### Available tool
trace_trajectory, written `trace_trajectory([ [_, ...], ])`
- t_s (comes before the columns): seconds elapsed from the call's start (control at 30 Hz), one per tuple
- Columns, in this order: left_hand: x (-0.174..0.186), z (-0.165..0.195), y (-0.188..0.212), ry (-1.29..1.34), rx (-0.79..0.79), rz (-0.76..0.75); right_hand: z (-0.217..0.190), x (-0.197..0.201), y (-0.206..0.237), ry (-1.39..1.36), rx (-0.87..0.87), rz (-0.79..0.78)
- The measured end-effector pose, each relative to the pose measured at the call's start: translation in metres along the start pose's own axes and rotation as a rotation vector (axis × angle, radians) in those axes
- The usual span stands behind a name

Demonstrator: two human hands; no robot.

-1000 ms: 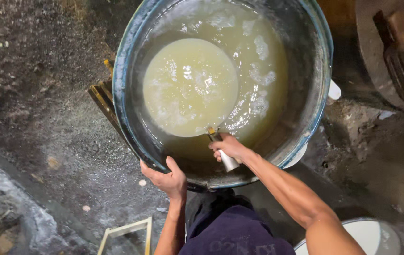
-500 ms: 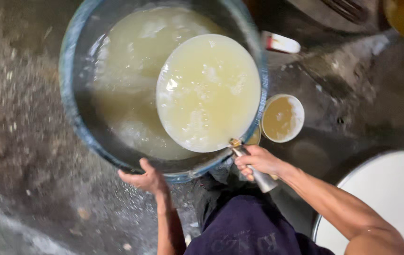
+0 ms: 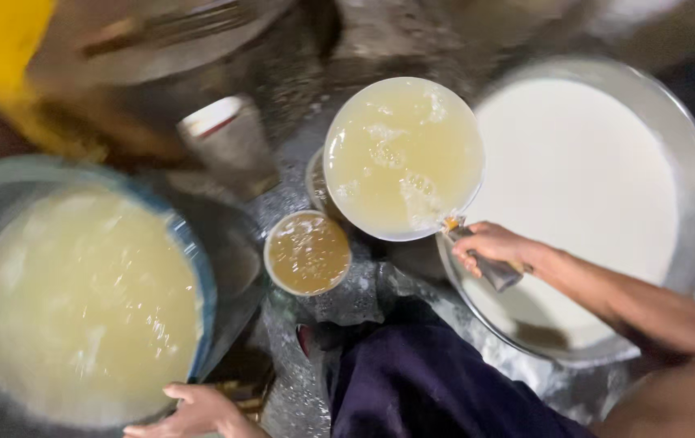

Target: The person uses a long-handled metal ladle to skim yellowish liquid off the surface of a large vat of white liquid and pours the skimmings into bowls on the floor. They repeat the skimming on a second vat and continue ladling from the first vat, moving between the vats.

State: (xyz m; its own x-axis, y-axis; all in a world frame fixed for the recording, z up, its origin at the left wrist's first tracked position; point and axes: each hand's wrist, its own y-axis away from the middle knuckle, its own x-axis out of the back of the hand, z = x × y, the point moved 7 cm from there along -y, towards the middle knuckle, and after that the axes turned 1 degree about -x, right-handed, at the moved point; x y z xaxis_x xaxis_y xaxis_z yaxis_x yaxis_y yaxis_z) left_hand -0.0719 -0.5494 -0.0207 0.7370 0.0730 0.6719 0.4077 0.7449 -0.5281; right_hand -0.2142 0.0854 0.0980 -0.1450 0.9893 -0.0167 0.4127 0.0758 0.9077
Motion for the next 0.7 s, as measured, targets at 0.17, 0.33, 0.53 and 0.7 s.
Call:
trace_trajectory([
  [0.17, -0.014, 0.194, 0.087, 0.223, -0.372, -0.248, 0.079, 0.153, 0.018, -0.082, 0.000, 0.087],
  [0.33, -0.034, 0.363, 0.204, 0.536, -0.510, -0.821, 0.157, 0.257, 0.008, -0.244, -0.031, 0.114],
  [0.53, -0.052, 0.467, 0.324, 0.489, -0.732, -1.290, 0.240, 0.314, -0.032, -0.623, -0.009, 0.205],
  [0.7, -0.094, 0.488, 0.380, 0.333, -0.942, -1.392, 0.268, 0.326, -0.079, -0.826, 0.075, 0.169],
])
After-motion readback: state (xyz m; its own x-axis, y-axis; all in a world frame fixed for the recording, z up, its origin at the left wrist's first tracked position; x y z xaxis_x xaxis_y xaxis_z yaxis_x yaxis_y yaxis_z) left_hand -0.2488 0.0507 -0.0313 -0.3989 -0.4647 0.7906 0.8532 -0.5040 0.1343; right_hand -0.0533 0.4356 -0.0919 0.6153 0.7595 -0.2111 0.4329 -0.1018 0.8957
